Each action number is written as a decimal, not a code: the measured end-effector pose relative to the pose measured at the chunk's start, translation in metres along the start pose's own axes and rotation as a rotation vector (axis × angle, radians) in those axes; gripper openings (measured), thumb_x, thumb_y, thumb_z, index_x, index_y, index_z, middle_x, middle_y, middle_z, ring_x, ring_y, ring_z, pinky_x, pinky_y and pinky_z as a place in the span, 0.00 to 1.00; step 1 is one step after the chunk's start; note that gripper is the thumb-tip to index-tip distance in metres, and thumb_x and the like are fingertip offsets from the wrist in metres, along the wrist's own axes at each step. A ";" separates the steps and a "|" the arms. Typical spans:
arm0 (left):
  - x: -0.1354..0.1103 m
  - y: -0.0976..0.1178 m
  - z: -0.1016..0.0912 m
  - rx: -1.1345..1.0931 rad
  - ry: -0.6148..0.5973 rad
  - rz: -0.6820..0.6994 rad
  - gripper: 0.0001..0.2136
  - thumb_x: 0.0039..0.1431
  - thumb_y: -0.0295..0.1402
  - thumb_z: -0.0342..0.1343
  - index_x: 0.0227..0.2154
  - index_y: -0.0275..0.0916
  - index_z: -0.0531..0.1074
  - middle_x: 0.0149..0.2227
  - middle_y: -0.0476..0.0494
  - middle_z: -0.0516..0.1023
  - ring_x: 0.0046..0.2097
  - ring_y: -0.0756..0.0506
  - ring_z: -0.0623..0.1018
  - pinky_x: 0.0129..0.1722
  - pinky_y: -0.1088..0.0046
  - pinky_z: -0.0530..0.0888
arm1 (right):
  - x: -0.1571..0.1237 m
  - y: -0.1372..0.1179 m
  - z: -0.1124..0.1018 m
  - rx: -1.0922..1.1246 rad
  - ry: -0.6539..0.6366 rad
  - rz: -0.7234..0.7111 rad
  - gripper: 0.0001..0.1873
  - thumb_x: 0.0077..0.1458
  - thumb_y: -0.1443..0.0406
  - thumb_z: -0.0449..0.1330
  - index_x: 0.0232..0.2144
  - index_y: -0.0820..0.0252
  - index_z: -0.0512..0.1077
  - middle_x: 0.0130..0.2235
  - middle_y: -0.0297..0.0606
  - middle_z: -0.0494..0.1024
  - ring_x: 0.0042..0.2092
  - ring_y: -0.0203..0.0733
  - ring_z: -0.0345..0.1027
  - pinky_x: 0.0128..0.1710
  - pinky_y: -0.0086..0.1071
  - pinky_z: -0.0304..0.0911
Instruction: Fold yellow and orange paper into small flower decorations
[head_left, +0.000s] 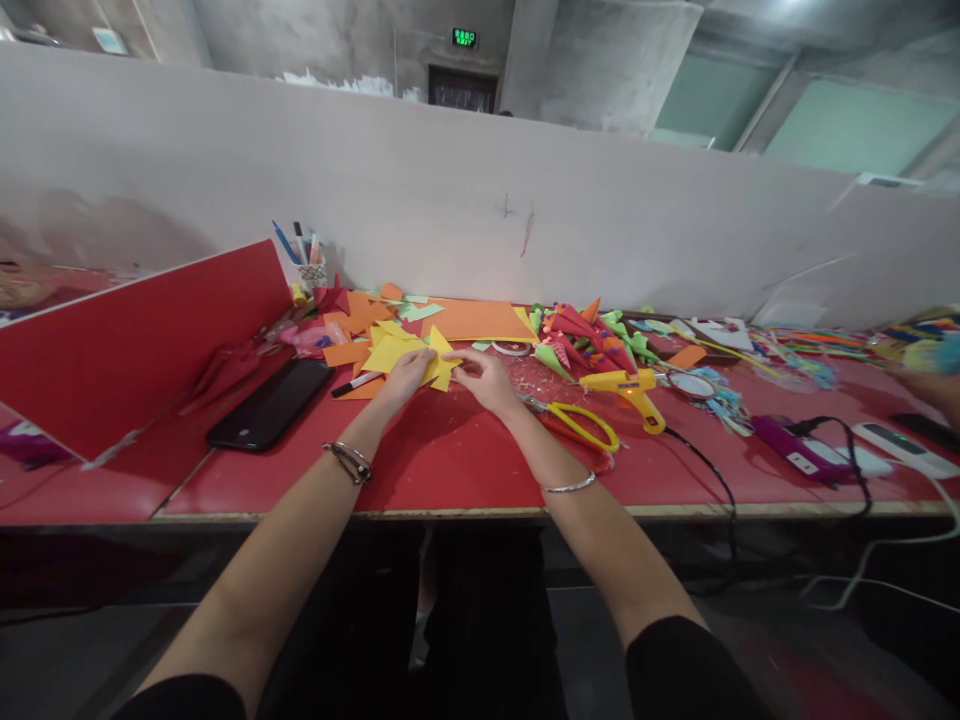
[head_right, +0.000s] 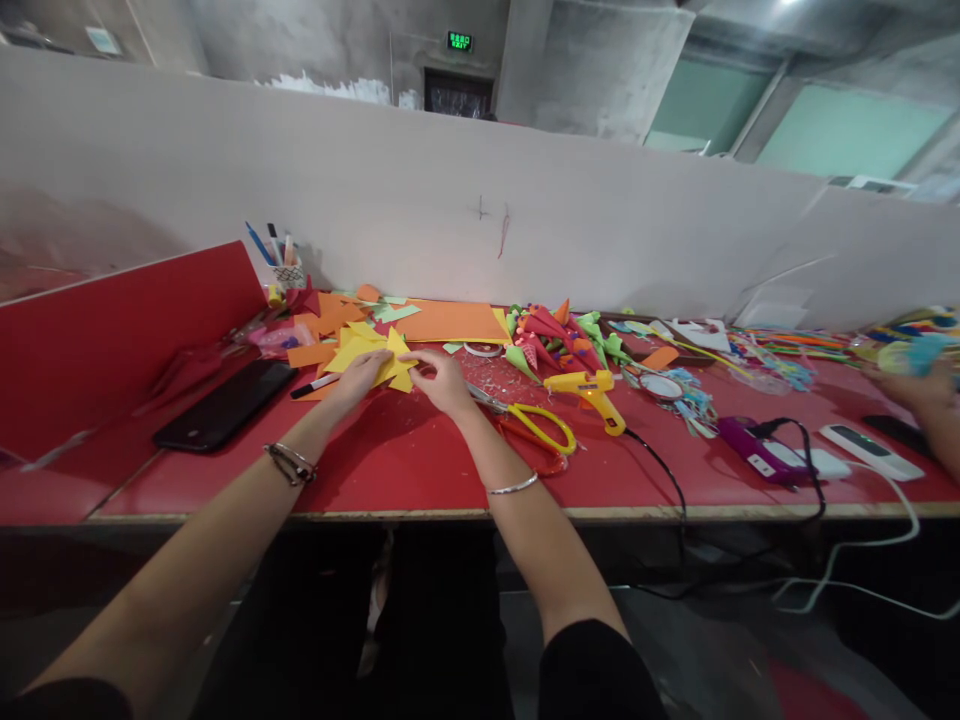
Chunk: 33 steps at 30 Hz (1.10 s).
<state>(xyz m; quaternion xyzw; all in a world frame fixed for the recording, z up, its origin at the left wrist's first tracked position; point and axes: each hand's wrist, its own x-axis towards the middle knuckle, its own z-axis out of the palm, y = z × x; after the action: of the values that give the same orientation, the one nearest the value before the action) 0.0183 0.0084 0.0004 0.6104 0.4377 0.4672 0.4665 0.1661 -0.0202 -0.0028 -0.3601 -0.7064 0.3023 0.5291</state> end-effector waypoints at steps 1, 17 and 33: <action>0.000 0.000 0.000 0.001 -0.011 0.007 0.12 0.51 0.36 0.46 0.17 0.37 0.62 0.14 0.52 0.62 0.18 0.53 0.62 0.19 0.77 0.58 | 0.000 -0.001 0.000 0.006 0.004 0.001 0.10 0.46 0.65 0.56 0.34 0.58 0.73 0.36 0.37 0.74 0.36 0.36 0.67 0.37 0.31 0.63; -0.011 0.014 0.001 0.050 -0.351 0.151 0.13 0.50 0.31 0.42 0.23 0.33 0.71 0.18 0.51 0.66 0.19 0.53 0.64 0.22 0.78 0.62 | 0.003 0.001 -0.003 0.180 0.133 0.117 0.13 0.44 0.55 0.57 0.23 0.60 0.65 0.23 0.31 0.69 0.27 0.34 0.64 0.30 0.29 0.61; -0.009 0.003 0.005 0.220 -0.183 0.174 0.17 0.49 0.42 0.51 0.14 0.35 0.63 0.14 0.53 0.63 0.18 0.54 0.61 0.19 0.79 0.58 | 0.004 0.005 0.000 0.208 0.096 0.169 0.11 0.46 0.58 0.56 0.29 0.58 0.61 0.24 0.28 0.69 0.26 0.31 0.63 0.29 0.27 0.61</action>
<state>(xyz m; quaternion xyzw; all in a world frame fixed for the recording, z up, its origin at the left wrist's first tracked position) 0.0216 -0.0013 0.0018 0.7335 0.3872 0.3975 0.3925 0.1667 -0.0143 -0.0049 -0.3756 -0.6121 0.3998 0.5695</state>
